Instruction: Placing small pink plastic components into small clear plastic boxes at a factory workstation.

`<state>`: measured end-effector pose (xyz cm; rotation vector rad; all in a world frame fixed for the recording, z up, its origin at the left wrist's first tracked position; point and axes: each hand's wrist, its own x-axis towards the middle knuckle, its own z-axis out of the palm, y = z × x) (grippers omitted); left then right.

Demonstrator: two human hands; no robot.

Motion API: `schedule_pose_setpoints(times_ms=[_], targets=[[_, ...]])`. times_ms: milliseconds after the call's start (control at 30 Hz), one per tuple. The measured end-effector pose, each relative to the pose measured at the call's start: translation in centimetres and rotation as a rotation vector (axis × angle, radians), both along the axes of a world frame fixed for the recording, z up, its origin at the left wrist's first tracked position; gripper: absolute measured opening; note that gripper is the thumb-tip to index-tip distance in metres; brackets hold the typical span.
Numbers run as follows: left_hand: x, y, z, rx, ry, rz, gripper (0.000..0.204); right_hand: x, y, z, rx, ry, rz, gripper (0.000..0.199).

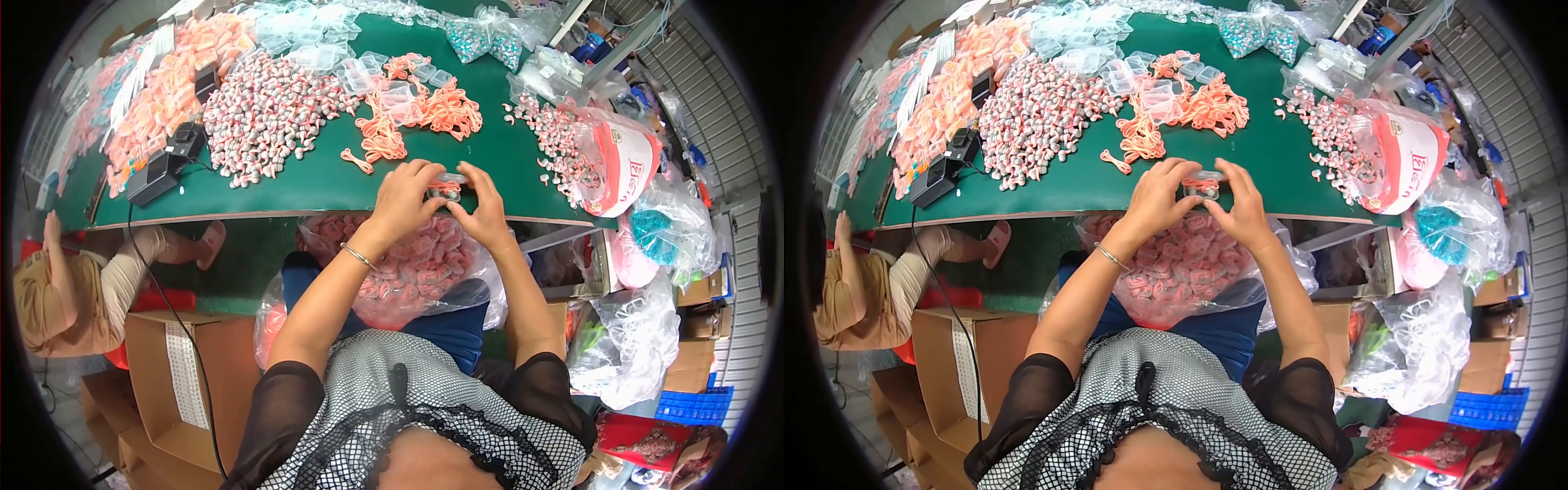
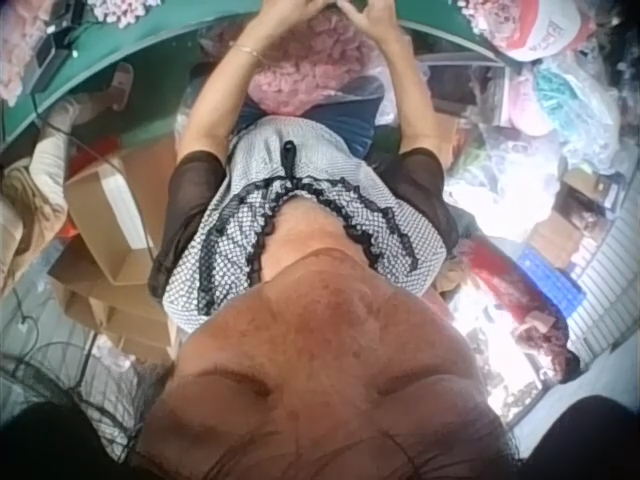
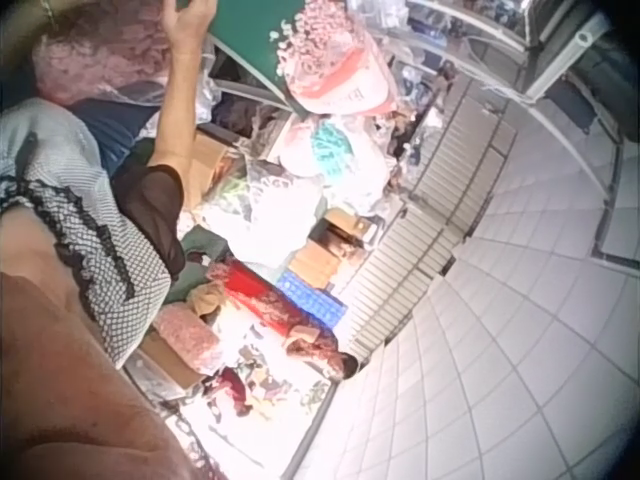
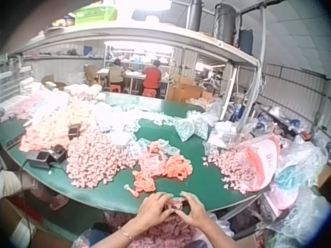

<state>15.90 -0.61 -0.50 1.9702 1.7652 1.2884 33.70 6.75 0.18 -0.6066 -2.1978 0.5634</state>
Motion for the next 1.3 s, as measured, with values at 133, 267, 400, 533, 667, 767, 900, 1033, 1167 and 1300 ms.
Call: schedule_pose_setpoints(times_ms=[133,267,400,533,667,767,900,1033,1167,1300], targets=[[0.2,0.0,0.1,-0.010,-0.001,-0.002,0.055,1.3,-1.0,-1.6,0.189,-0.085,-0.252,0.042],[0.3,-0.1,0.3,0.003,0.027,0.019,0.058,0.3,-2.3,-2.3,0.292,-0.153,-0.360,0.033],[0.3,0.0,0.2,0.005,0.016,0.013,0.059,0.1,-3.3,-2.5,0.375,-0.287,-0.366,0.037],[0.3,-0.1,0.1,0.013,0.017,0.017,0.060,0.3,-3.4,-2.5,0.401,-0.325,-0.387,0.040],[0.2,-0.2,0.1,0.021,0.024,0.019,0.060,0.7,-4.0,-2.6,0.385,-0.296,-0.396,0.045],[0.4,-0.1,0.1,0.028,0.029,0.016,0.059,0.7,-4.0,-3.1,0.382,-0.310,-0.378,0.048],[0.2,-0.2,0.0,0.031,0.033,0.021,0.059,0.5,-3.9,-3.0,0.366,-0.329,-0.359,0.048],[0.2,-0.2,-0.2,0.033,0.038,0.013,0.058,1.2,-3.4,-3.1,0.323,-0.279,-0.338,0.044],[0.1,-0.4,-0.2,0.063,0.056,0.017,0.058,1.7,-1.5,-2.3,0.113,-0.119,-0.279,0.036],[0.2,-0.2,-0.3,0.055,0.051,0.015,0.058,1.7,-1.2,-1.5,0.174,-0.227,-0.292,0.032]])
